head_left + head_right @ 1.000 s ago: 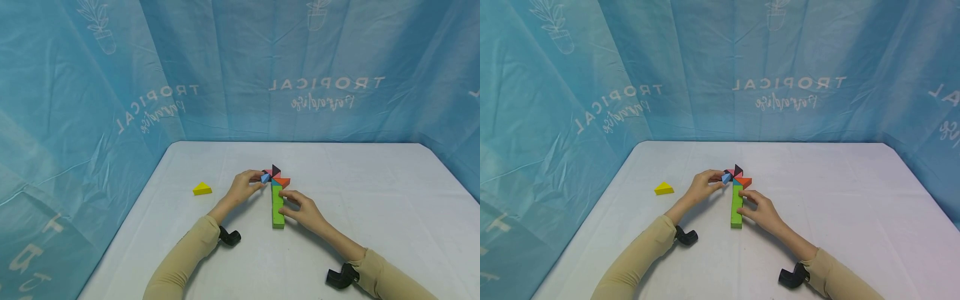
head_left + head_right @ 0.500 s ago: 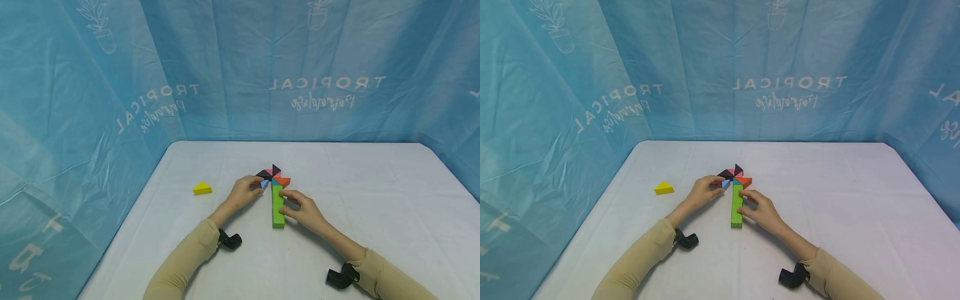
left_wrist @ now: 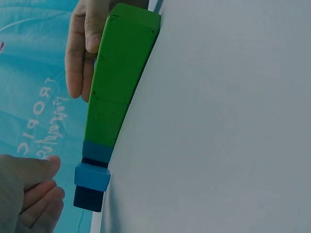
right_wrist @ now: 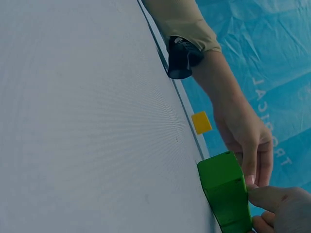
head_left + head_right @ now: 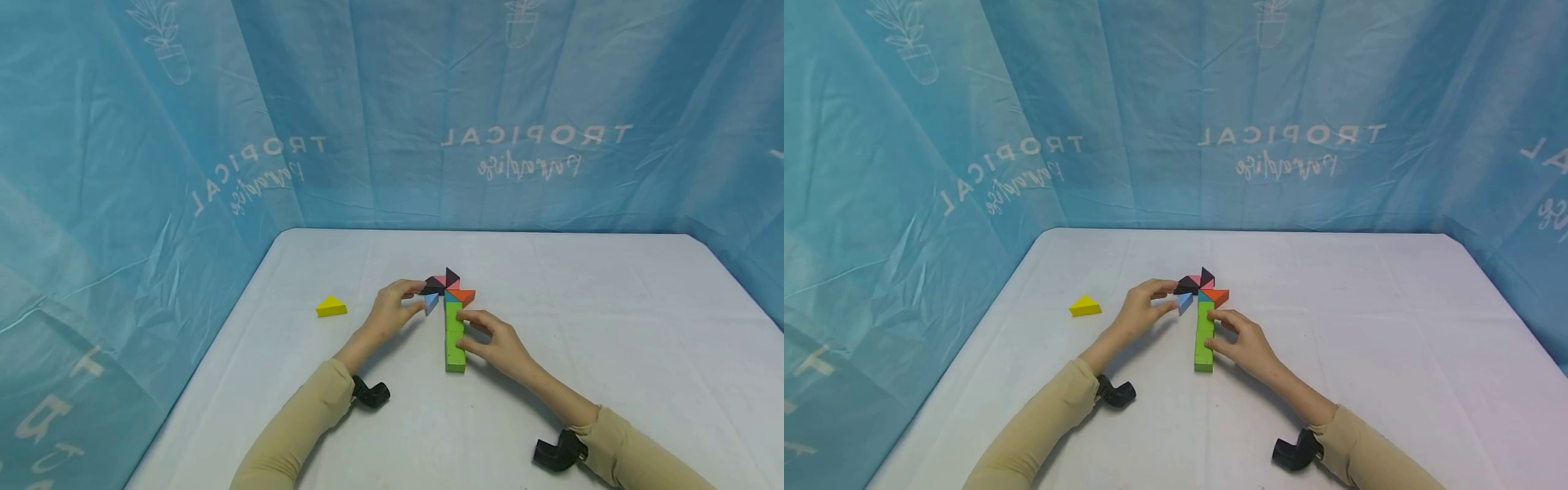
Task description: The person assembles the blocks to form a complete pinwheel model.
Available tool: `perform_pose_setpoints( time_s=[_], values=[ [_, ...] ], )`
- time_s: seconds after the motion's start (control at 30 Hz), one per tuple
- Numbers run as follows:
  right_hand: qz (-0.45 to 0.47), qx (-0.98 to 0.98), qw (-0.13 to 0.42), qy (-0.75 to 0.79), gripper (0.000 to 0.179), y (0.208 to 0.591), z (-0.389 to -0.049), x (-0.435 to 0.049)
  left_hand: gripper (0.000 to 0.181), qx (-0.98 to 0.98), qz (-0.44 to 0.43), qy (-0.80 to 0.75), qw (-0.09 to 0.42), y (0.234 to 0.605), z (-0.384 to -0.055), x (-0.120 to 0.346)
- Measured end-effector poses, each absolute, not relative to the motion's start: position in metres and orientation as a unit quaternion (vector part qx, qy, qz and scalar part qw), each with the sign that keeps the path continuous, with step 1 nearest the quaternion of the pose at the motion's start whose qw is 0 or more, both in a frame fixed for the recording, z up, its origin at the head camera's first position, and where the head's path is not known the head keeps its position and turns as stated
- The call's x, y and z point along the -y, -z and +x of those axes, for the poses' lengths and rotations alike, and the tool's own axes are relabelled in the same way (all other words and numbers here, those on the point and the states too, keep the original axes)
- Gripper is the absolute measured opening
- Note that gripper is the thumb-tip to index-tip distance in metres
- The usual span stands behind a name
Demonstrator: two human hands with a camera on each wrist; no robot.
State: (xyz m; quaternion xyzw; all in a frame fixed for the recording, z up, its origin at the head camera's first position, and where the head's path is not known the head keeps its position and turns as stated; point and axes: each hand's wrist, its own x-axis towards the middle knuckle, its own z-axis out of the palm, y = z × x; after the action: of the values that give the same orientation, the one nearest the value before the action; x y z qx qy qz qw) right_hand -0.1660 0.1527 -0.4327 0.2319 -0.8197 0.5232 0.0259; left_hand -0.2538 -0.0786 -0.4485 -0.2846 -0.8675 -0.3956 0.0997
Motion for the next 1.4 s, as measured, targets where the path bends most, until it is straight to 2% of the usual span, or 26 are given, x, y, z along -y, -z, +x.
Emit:
perform_pose_setpoints(
  time_s=[0.23,0.8,1.4],
  values=[
    [0.23,0.821,0.028,-0.522,0.05,0.433,-0.166,-0.153,0.035,0.863,-0.282,0.412,0.078,0.451,-0.25,0.076],
    [0.24,0.816,0.029,-0.526,0.048,0.434,-0.168,-0.154,0.027,0.878,-0.303,0.351,0.118,0.458,-0.261,0.065],
    [0.237,0.816,0.028,-0.527,0.048,0.433,-0.168,-0.154,0.025,0.883,-0.302,0.34,0.118,0.457,-0.268,0.059]
  ],
)
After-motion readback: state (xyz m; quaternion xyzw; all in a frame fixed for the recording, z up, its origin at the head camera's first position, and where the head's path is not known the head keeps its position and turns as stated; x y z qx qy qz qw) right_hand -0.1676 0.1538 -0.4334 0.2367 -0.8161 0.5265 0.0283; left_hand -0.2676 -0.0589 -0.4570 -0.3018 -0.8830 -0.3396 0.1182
